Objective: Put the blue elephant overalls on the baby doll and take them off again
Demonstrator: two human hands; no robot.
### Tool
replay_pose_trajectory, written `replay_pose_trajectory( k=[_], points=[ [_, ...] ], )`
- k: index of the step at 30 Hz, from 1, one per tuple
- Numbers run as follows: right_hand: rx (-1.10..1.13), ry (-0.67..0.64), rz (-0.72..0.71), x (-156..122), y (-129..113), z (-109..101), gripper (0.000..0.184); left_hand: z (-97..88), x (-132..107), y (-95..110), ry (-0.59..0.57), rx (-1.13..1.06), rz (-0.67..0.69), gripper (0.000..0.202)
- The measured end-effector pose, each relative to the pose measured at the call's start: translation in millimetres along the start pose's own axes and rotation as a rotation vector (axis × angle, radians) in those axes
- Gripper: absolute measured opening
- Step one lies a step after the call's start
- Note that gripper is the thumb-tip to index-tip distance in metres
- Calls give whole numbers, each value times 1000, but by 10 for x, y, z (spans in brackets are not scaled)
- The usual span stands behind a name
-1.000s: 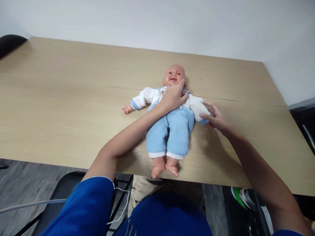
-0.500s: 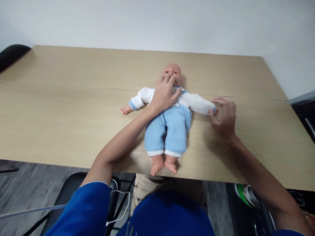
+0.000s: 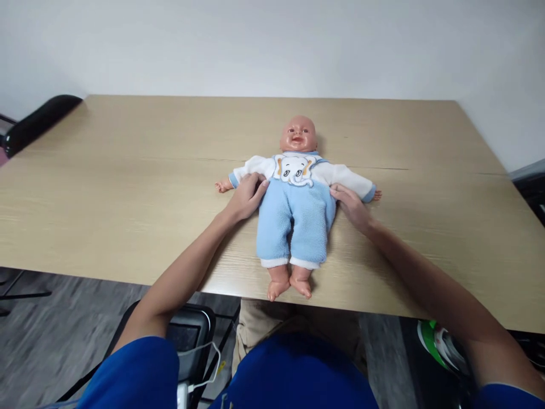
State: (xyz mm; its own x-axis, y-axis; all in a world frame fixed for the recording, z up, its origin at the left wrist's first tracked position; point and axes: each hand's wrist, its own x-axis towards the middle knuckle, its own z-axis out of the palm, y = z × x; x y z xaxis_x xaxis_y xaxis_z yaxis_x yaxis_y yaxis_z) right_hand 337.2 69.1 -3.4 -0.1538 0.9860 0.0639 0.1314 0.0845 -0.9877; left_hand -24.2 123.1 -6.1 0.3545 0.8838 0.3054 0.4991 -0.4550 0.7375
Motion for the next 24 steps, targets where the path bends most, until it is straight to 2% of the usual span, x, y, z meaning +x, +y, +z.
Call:
replay_pose_trajectory(
  k=[6, 10, 14, 17, 21, 24],
  points=[
    [-96, 7, -31, -35, -18, 6, 67, -73, 41, -64, -116, -207, -76, 78],
    [97, 81, 40, -24, 18, 44, 66, -86, 60, -120, -139, -347, -93, 75],
    [322, 146, 105, -8, -19, 126, 58, 4, 49, -150, -123, -467, -106, 68],
    [384, 138, 145, -10, -57, 148, 57, 111, 19, -141, -127, -566, -101, 63],
    [399, 124, 189, -41, -47, 119, 64, 186, -6, -100, -136, -630, -82, 59],
    [409, 109, 219, -58, -43, 104, 75, 186, 5, -56, -117, -650, -112, 65]
  ],
)
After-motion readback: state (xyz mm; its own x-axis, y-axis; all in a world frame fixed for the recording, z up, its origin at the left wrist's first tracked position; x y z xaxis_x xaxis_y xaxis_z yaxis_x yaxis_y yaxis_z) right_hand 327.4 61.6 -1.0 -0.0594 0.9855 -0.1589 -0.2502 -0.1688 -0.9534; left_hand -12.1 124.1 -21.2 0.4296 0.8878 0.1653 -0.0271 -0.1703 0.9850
